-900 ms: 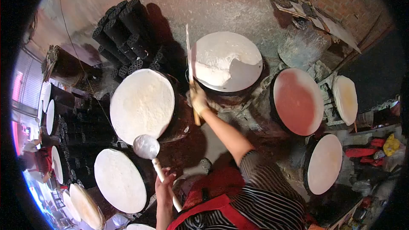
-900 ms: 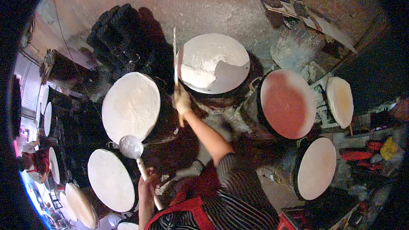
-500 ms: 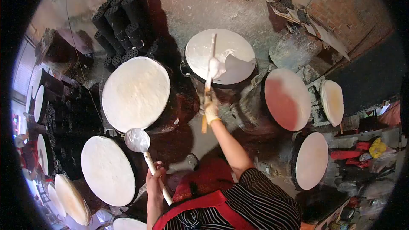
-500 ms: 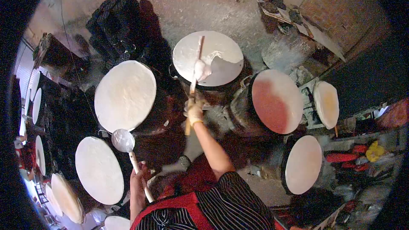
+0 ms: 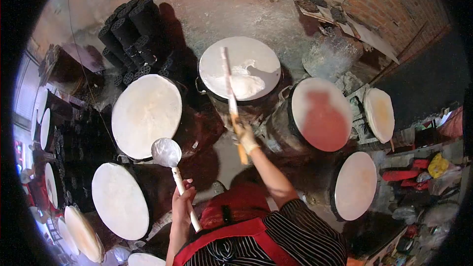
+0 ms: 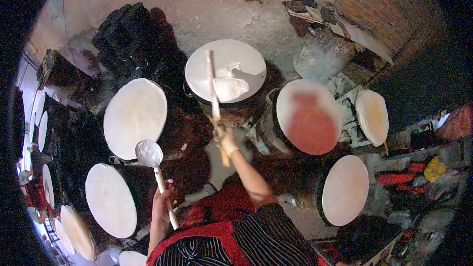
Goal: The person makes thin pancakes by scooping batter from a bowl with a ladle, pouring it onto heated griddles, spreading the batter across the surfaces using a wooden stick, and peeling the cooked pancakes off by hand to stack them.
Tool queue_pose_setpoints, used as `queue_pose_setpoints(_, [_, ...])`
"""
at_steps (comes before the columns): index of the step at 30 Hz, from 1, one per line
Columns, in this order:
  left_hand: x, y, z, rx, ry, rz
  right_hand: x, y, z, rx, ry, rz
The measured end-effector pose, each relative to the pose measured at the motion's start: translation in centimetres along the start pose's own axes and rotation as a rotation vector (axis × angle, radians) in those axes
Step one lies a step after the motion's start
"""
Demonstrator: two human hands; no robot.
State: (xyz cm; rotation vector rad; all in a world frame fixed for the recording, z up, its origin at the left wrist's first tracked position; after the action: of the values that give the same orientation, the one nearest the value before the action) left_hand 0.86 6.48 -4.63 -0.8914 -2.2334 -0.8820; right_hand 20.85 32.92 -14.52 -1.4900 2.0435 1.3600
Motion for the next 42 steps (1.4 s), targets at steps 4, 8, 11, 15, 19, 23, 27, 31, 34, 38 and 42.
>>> queue_pose_setpoints(4, [-1.1, 2.9, 0.4, 0.013, -0.030, 0.024, -2.1, -8.8, 2.0, -0.062, 0.151, 0.154])
queue_pose_setpoints(8, [-0.8, 8.5, 0.1, 0.003, 0.010, -0.025, -7.5, -5.3, 0.4, 0.151, -0.096, -0.024])
queue_pose_setpoints(11, [-0.9, 12.0, 0.4, 0.025, 0.005, 0.023, -3.0, -9.2, 1.4, -0.138, 0.101, -0.152])
queue_pose_setpoints(15, [-2.0, 14.8, 1.1, 0.047, 0.006, 0.055, -6.2, -17.5, 1.1, -0.083, 0.254, 0.079])
queue_pose_setpoints(19, [-3.5, 16.9, 2.1, 0.051, 0.041, -0.003, -12.3, -18.4, 5.4, -0.040, 0.167, 0.064])
queue_pose_setpoints(23, [-2.8, 19.6, 1.1, 0.100, 0.024, 0.076, -14.7, -11.7, 6.8, -0.108, 0.038, 0.132])
queue_pose_setpoints(27, [-2.5, 19.9, 1.5, 0.023, -0.040, 0.078, -16.0, -9.8, 5.8, -0.159, -0.282, -0.413])
queue_pose_setpoints(31, [-1.4, 19.6, 1.6, -0.021, -0.049, 0.068, -15.4, -16.2, 4.2, 0.059, -0.450, 0.083])
queue_pose_setpoints(34, [-1.1, 19.9, 1.9, -0.037, -0.111, 0.030, -11.2, -12.5, 5.3, -0.011, -0.158, 0.563])
queue_pose_setpoints(38, [-1.1, 19.9, 3.1, -0.103, -0.143, -0.038, -17.0, -12.7, 2.8, 0.087, -0.562, -0.669])
queue_pose_setpoints(42, [-0.6, 18.9, 4.9, -0.105, -0.081, 0.007, -13.0, -16.1, 7.2, 0.079, -0.376, 0.388])
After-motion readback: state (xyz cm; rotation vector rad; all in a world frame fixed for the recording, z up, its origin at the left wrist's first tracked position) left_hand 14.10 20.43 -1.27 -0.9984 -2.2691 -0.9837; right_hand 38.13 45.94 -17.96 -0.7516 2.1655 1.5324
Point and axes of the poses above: each hand's wrist, its own z-axis towards the middle knuckle, its own y-axis out of the palm, x = y × z, the point moved 10 cm from there along z, towards the middle knuckle, and after that the axes turned 1 degree about -x, right-handed, at the moved point
